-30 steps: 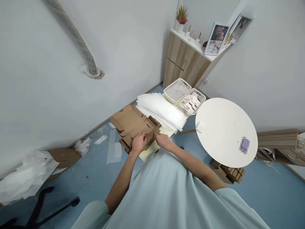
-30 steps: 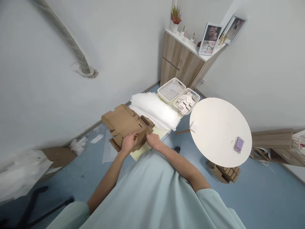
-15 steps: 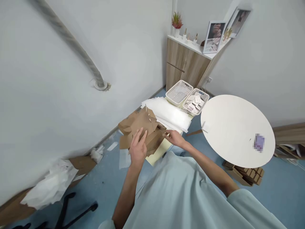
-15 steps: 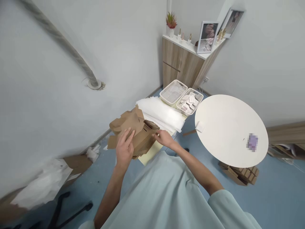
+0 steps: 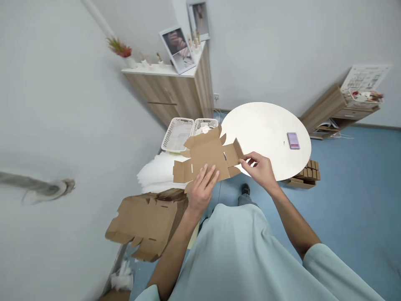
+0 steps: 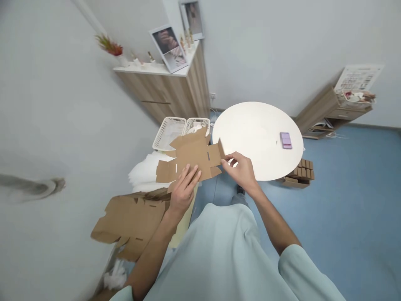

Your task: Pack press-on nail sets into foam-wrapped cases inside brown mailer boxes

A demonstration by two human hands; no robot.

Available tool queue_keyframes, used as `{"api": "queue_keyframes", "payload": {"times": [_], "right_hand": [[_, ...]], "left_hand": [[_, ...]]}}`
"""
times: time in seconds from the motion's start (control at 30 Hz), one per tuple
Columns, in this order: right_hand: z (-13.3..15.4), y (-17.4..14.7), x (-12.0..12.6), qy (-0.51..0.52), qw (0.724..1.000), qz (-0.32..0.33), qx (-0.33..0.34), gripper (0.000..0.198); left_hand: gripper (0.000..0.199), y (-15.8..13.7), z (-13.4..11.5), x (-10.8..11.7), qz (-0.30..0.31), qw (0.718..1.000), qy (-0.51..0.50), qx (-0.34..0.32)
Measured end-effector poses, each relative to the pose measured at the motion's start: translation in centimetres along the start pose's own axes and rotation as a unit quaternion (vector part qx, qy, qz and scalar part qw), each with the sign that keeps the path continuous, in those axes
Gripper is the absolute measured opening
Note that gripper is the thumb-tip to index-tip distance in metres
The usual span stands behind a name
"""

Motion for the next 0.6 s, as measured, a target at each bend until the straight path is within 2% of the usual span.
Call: {"api": "queue_keyframes", "payload": {"times": [0.1,0.17,0.33,0.47,0.6], "right_hand": [[-5.6,1.0,5.2,-0.003,0.996,-0.054,-0.066,0.034],[-9.7,2.0,8.4,0.001,0.992,-0.075,-0.106,0.037],[-19.9,4.9,15.4,0.018,0.976,-0.094,-0.194,0.04],[-27.3,6.6,19.7,0.041,0.965,-0.086,-0.244,0.044],[-33.8,7.0,22.5,0.053,0.949,-0.089,-0.296,0.051]], "left_hand": [[0.072,3.4,-2.2,-5.1,0.049,0.998,-0.021,-0.036],[0.071,5.1,-3.8,-9.3,0.08,0.994,-0.036,-0.058],[0.067,8.2,-8.1,-21.9,0.176,0.976,-0.072,-0.108],[0.062,9.6,-11.7,-31.5,0.281,0.947,-0.092,-0.127],[0.065,9.8,-14.8,-38.2,0.366,0.916,-0.112,-0.121]]}}
Point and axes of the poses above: each hand's wrist, its own y-axis towards the middle knuckle, its own x-axis out of the back of the hand, z = x × y, the point moved 6 cm from there along y, towards the middle knuckle, and after that the axes turned 14 degrees about y, right-handed, at the moved point
